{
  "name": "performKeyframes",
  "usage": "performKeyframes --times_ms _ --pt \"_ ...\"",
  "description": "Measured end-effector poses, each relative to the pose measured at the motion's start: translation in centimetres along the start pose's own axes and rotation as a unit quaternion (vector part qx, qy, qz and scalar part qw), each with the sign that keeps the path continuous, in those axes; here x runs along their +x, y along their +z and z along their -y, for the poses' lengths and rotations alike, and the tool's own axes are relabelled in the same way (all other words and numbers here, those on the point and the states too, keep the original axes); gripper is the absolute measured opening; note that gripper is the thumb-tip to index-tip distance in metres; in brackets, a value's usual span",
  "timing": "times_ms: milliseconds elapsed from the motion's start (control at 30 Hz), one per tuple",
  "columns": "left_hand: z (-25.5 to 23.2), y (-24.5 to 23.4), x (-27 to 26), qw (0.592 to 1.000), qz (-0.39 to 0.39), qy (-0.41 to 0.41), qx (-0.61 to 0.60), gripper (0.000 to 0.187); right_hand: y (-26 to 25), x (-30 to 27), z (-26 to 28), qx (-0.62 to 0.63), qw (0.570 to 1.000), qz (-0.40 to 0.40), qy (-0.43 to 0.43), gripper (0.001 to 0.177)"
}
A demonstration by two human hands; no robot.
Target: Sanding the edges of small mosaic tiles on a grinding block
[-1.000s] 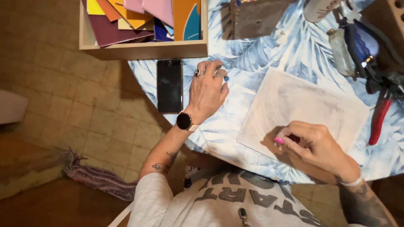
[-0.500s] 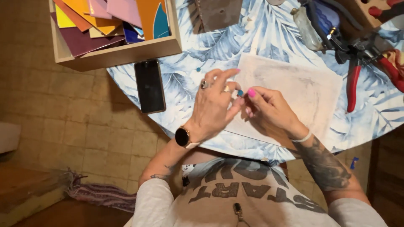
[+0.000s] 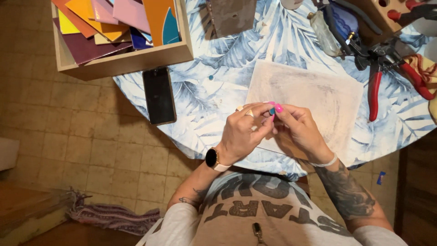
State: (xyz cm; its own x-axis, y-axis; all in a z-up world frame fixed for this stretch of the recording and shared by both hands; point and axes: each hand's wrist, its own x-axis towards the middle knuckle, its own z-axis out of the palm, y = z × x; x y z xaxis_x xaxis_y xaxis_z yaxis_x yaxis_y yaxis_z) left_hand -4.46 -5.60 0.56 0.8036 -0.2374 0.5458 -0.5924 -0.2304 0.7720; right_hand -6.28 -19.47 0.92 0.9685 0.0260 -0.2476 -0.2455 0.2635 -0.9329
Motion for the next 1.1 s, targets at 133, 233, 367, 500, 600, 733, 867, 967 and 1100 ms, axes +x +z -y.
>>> performKeyframes --times_ms 133,233,367,500,600,733,867,967,1100 --pt "-0.5 -0.4 0.1 1.000 -0.011 0.017 -0.014 0.018 0.4 -0.7 -0.1 -0.005 1.000 -0.004 0.001 0.024" --pt "-0.3 0.1 -0.7 0.999 -0.009 0.032 -0.014 0.018 0.0 -0.7 0.1 -0.033 0.999 0.007 -0.011 0.019" --pt "0.1 1.1 -3.6 0.990 0.004 0.111 0.089 0.021 -5.1 -0.5 -2.7 -0.350 0.913 0.036 -0.207 0.018" --pt "-1.4 -0.7 -5.8 0.926 0.220 0.156 0.263 0.042 -6.5 -3.2 0.8 -0.696 0.663 0.151 -0.232 0.017" --pt "-0.6 -0.1 -7.2 0.898 0.257 0.148 0.325 0.052 -8.3 -4.7 0.5 -0.743 0.598 0.171 -0.247 0.026" --pt "-0.6 0.8 -8.0 0.895 0.260 0.116 0.343 0.060 -9.0 -4.9 0.2 -0.793 0.546 0.171 -0.209 0.021" --pt "-1.3 1.1 -7.7 0.892 0.246 0.085 0.370 0.071 -7.8 -4.2 1.2 -0.693 0.677 0.159 -0.189 0.018" --pt "-2.0 0.3 -6.9 0.906 0.220 0.112 0.343 0.064 -6.7 -4.2 2.0 -0.483 0.864 0.133 -0.051 0.020" --pt "-1.5 0.7 -6.1 0.968 0.147 0.098 0.179 0.041 -6.1 -4.0 1.6 -0.285 0.950 0.117 0.061 0.025"
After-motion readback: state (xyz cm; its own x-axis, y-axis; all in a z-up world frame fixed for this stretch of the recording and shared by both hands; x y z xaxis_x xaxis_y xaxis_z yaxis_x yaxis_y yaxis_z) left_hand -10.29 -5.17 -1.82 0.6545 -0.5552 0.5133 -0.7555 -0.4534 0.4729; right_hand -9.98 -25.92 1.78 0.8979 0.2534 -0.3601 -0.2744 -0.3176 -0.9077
